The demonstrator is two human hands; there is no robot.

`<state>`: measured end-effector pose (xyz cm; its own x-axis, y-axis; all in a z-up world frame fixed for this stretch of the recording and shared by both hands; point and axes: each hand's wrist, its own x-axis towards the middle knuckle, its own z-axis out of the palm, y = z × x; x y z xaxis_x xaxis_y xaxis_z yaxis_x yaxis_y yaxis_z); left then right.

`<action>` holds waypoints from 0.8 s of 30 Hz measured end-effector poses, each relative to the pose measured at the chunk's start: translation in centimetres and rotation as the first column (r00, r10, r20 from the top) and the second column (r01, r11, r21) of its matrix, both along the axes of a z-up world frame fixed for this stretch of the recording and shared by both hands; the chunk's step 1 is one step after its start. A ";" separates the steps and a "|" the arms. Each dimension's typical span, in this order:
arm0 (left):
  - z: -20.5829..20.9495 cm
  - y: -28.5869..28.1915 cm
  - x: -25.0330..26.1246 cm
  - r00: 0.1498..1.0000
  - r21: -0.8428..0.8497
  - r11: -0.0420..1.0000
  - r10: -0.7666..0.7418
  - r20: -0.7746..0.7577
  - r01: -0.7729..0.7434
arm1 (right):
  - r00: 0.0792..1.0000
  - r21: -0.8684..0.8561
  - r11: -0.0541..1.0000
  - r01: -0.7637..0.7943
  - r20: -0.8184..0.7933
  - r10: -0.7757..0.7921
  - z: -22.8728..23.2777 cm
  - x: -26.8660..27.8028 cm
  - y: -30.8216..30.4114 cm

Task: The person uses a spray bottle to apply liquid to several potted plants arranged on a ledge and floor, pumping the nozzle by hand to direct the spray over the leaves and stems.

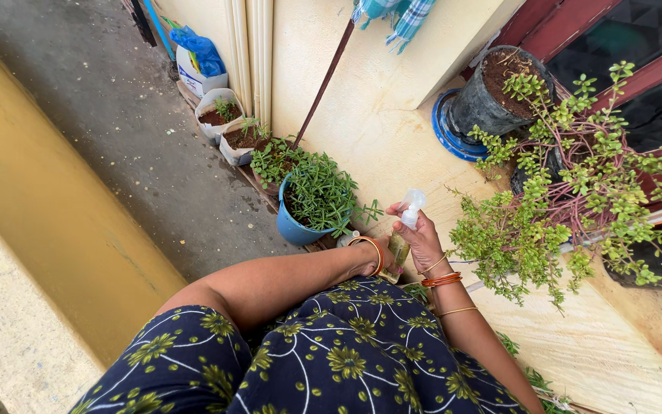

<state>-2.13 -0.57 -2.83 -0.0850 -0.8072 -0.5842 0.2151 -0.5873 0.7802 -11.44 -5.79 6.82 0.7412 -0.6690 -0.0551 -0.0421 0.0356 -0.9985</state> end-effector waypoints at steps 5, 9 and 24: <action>1.7 0.4 -0.7 0.982 0.006 0.995 -0.104 0.159 0.104 | 0.987 0.023 0.993 0.116 -0.114 -0.113 -1.9 -1.5 -1.0; 2.5 0.8 -1.3 0.921 0.016 0.976 -0.211 0.326 0.218 | 0.999 0.119 0.992 0.044 -0.017 -0.043 1.0 -2.7 0.6; -0.3 2.9 -10.2 0.971 -0.018 0.977 -0.214 -0.103 0.213 | 0.976 0.179 0.973 0.148 0.131 -0.173 3.5 -14.4 2.6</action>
<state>-12.37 2.30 -3.16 -0.3157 -0.7675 -0.5579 0.1653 -0.6235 0.7642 -25.85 -3.18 10.30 0.6330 -0.7704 -0.0764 0.1220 0.1966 -0.9729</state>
